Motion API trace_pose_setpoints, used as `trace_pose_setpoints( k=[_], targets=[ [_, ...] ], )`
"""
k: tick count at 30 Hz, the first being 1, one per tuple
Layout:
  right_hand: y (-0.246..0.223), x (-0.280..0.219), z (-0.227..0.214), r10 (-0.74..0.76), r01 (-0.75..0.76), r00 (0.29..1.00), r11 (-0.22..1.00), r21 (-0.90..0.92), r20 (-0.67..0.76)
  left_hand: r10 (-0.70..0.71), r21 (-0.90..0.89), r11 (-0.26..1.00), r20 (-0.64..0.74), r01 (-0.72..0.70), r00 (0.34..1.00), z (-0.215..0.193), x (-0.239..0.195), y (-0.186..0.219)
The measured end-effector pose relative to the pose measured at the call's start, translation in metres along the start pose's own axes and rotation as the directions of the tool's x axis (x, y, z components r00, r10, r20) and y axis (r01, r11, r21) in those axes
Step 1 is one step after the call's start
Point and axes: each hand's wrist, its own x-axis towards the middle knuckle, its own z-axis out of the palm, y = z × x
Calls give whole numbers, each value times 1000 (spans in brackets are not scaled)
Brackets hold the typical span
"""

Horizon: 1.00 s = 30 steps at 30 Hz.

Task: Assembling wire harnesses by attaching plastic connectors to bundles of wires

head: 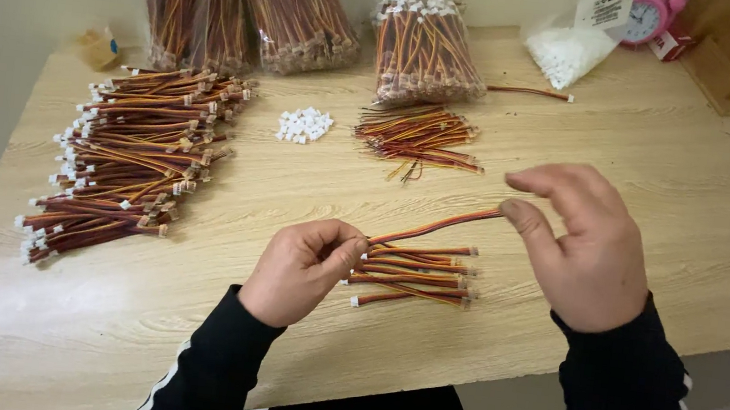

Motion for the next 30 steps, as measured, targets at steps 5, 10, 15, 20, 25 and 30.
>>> trace_pose_setpoints(
  k=[5,10,15,20,25,30],
  targets=[
    [28,13,1,-36,79,951,988,-131,306,21,-61,998,10,-20,1000,-4,-2,3],
    [17,12,2,324,-421,841,895,146,433,-72,-213,975,-14,67,997,-2,1,-16],
    [20,5,8,286,-402,873,879,254,395,15,77,997,-30,-13,999,-9,5,20],
    [-10,9,7,230,-334,873,925,183,431,291,131,945,84,-300,953,10,22,50],
    [-23,10,2,123,-226,902,951,212,413,166,-160,976,126,-145,978,32,25,58],
    [-17,7,-3,81,-220,894,936,276,440,129,-303,950,170,-73,977,30,23,45]
  ],
)
